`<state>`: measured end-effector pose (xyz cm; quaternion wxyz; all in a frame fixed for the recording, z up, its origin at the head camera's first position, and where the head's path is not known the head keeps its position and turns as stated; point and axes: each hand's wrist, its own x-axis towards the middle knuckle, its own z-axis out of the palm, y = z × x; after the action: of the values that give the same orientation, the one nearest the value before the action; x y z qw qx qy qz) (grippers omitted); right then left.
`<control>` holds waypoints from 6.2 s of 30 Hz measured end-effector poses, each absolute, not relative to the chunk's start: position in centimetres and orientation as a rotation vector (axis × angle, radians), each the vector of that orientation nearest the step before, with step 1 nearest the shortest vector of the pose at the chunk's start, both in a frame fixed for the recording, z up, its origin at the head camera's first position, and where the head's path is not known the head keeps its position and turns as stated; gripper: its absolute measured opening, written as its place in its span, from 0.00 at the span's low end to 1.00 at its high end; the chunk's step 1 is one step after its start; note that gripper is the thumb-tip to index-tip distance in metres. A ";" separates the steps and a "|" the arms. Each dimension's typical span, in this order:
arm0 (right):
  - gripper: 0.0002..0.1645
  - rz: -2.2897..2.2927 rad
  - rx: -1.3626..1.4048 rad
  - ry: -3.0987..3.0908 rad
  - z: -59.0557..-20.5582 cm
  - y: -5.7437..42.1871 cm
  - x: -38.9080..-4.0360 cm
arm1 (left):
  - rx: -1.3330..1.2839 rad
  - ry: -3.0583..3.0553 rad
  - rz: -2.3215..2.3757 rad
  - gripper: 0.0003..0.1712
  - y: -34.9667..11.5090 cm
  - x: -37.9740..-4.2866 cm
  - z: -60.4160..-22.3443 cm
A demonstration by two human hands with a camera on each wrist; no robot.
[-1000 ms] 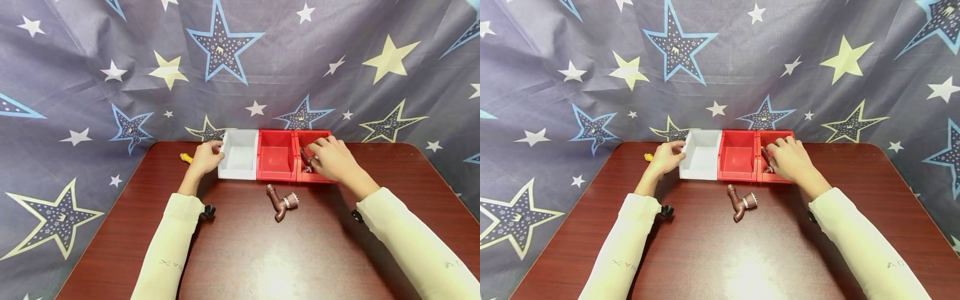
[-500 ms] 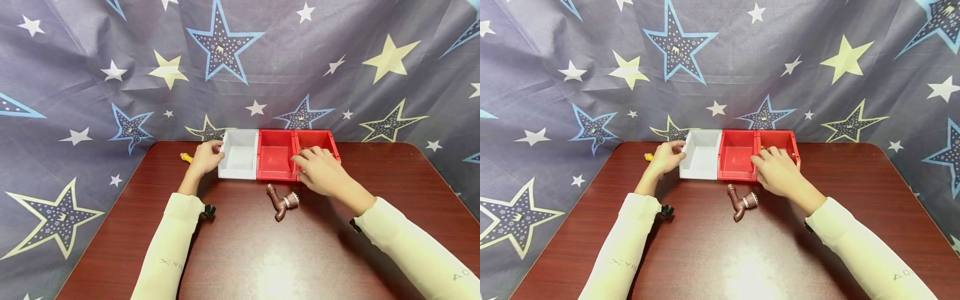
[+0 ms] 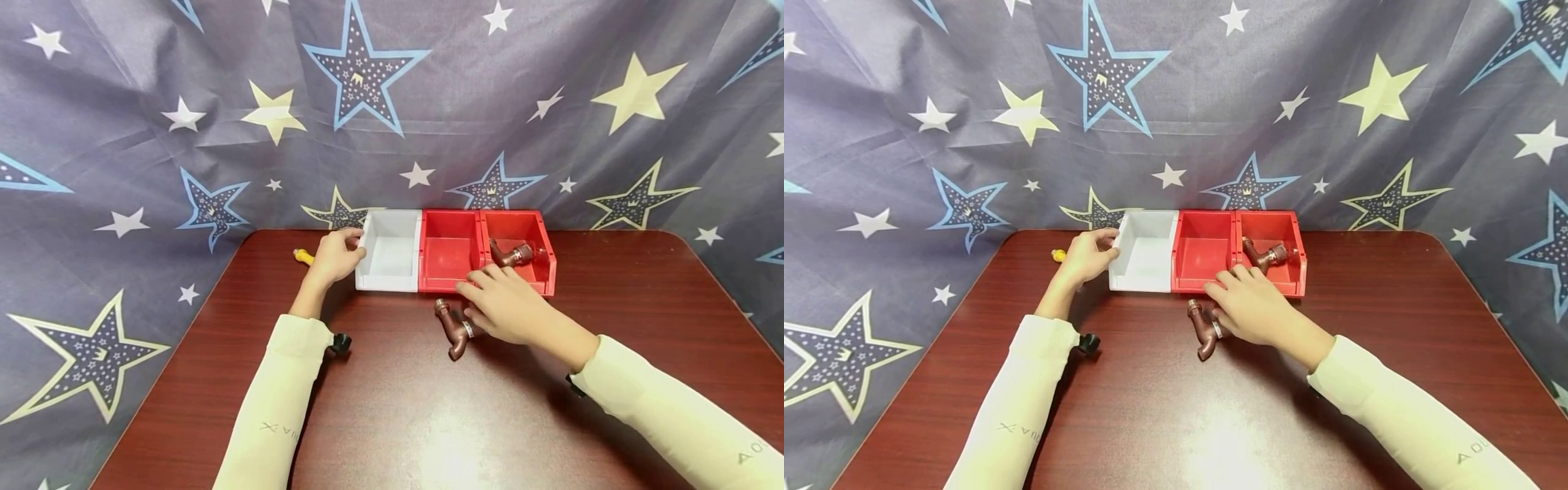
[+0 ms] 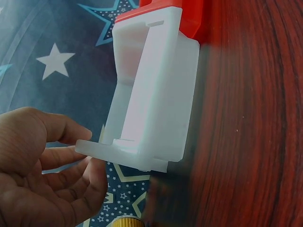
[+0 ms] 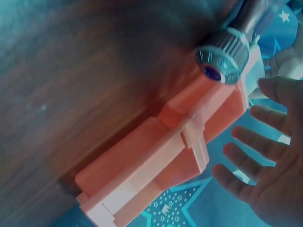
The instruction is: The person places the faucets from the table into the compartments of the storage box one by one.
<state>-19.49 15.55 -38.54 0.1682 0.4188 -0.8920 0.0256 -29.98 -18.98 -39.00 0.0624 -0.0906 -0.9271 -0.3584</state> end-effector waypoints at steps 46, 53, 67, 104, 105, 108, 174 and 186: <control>0.32 -0.027 1.435 -2.654 -41.3 13.3 -17.3 | -0.261 -2.820 -1.087 0.27 -19.0 -30.1 -39.3; 0.29 -0.020 1.413 -2.701 -40.9 13.1 -17.3 | -0.267 -2.826 -1.082 0.27 -19.1 -30.0 -39.1; 0.30 0.003 1.419 -2.627 -39.9 13.2 -17.4 | -0.265 -2.825 -1.090 0.27 -19.1 -30.1 -39.1; 0.32 0.082 1.235 -2.690 -35.3 12.5 -22.8 | -0.275 -2.811 -1.080 0.28 -19.1 -30.0 -39.1; 0.31 0.094 1.231 -2.694 -35.3 12.5 -23.1 | -0.275 -2.809 -1.078 0.28 -19.1 -30.0 -39.1; 0.30 0.130 1.210 -2.712 -35.4 12.4 -24.0 | -0.271 -2.807 -1.080 0.27 -19.2 -30.0 -39.1; 0.34 0.055 0.937 -3.175 -37.1 8.9 -30.6 | -0.281 -2.820 -1.087 0.28 -19.2 -30.3 -39.3; 0.28 0.050 0.973 -3.159 -38.1 9.0 -31.2 | -0.286 -2.824 -1.078 0.28 -19.3 -30.1 -39.3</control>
<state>-31.16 9.00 -38.08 -0.0822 0.2933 -0.9524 0.0152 -30.09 -19.27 -39.25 0.0528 -0.0940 -0.9288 -0.3547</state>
